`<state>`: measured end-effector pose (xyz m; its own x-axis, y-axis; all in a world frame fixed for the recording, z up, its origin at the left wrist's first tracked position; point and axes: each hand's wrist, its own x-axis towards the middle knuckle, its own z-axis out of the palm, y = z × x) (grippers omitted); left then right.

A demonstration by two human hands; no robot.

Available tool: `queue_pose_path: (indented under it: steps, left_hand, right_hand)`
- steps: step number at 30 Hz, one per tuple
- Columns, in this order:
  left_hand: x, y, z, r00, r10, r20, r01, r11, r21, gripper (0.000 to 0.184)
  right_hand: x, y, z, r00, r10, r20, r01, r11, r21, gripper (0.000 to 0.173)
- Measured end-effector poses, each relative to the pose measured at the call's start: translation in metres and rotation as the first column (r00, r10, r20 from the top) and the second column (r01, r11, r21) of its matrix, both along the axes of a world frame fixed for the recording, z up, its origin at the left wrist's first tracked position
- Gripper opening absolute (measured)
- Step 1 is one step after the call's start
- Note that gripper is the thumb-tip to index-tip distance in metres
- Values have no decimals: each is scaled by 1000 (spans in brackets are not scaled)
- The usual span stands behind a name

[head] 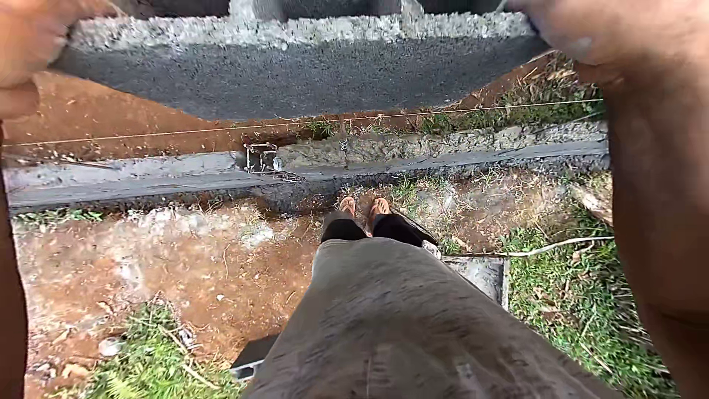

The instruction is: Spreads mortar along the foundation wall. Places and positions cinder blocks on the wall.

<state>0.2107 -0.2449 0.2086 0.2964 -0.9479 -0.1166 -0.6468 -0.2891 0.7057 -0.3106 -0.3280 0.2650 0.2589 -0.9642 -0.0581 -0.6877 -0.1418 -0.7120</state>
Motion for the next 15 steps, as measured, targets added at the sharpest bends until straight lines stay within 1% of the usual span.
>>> queue_pose_path:
  steps: [1,2,3,5,6,7,9,11,13,15]
  left_hand:
    - [-24,4,7,999,39,-8,-38,998,40,11]
    - [-36,3,9,998,56,-13,-56,997,45,14]
    - [-36,3,6,999,33,-24,-32,999,44,20]
    - [-23,1,-8,999,-49,18,47,997,63,33]
    - [-23,0,-14,997,-57,46,54,996,65,34]
    - [-35,3,-13,998,-27,61,20,994,103,33]
    - [-59,5,-14,999,10,34,-15,987,160,27]
    - [-71,4,-25,1000,-17,15,15,988,157,24]
    - [-73,1,-42,999,-24,26,19,984,176,28]
    - [-81,-1,-57,998,-20,65,4,971,240,34]
  right_hand:
    - [2,1,-2,999,-14,-41,14,1000,5,8]
    - [5,1,-3,997,-27,-78,29,999,17,8]
    - [6,0,-7,991,-47,-121,52,998,38,12]
    - [6,-3,-17,976,-88,-199,102,993,65,26]
    - [6,-3,-23,967,-98,-234,119,990,77,31]
    - [9,-3,-28,958,-109,-264,137,987,89,34]
    - [11,0,-39,943,-120,-310,168,977,132,38]
    - [10,-1,-53,936,-129,-329,193,966,170,37]
    - [10,-4,-70,934,-123,-335,199,959,204,37]
    - [8,-7,-89,932,-108,-345,201,948,246,38]
